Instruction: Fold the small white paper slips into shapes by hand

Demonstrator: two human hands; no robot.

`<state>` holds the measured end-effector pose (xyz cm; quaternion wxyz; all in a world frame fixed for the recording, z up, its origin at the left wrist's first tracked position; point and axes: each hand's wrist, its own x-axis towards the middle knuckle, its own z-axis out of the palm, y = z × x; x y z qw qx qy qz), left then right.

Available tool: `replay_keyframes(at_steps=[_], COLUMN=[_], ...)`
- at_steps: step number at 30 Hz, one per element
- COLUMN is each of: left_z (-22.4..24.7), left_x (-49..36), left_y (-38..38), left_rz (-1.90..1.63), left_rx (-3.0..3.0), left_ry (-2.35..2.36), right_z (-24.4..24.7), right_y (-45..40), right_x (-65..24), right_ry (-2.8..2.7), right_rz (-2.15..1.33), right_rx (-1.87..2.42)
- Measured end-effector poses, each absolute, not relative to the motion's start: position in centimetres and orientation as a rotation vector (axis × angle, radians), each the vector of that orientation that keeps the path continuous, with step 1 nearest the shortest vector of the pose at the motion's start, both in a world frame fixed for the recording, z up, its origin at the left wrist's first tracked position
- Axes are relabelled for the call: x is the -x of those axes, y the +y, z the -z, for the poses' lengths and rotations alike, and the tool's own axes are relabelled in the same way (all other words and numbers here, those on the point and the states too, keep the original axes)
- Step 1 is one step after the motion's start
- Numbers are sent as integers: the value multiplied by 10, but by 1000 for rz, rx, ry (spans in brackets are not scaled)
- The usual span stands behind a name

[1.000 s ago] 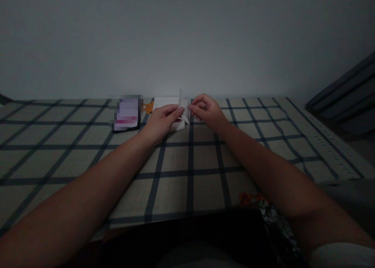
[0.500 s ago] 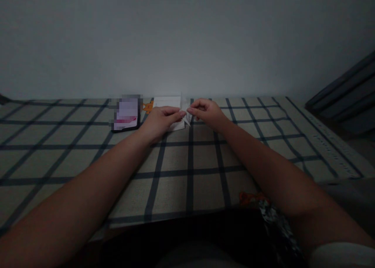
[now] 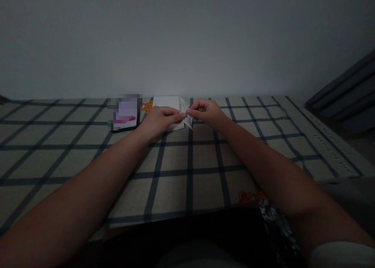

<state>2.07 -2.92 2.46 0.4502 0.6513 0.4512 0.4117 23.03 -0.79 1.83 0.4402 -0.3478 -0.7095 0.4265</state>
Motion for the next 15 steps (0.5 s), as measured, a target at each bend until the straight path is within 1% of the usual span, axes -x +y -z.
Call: replay_keyframes(at_steps=[9,15], left_z=[-34,-33], left_x=[-23,-23], left_y=[-34,-33], left_rz=[-977,-999], left_rx=[-1700,-1636], left_ry=[1197,1169], right_z=[-19,-18], right_y=[-10,-9], right_x=[-230,-231], right_ry=[-1800,-1790], right_rz=[-1020,-1100], right_rx=[871,839])
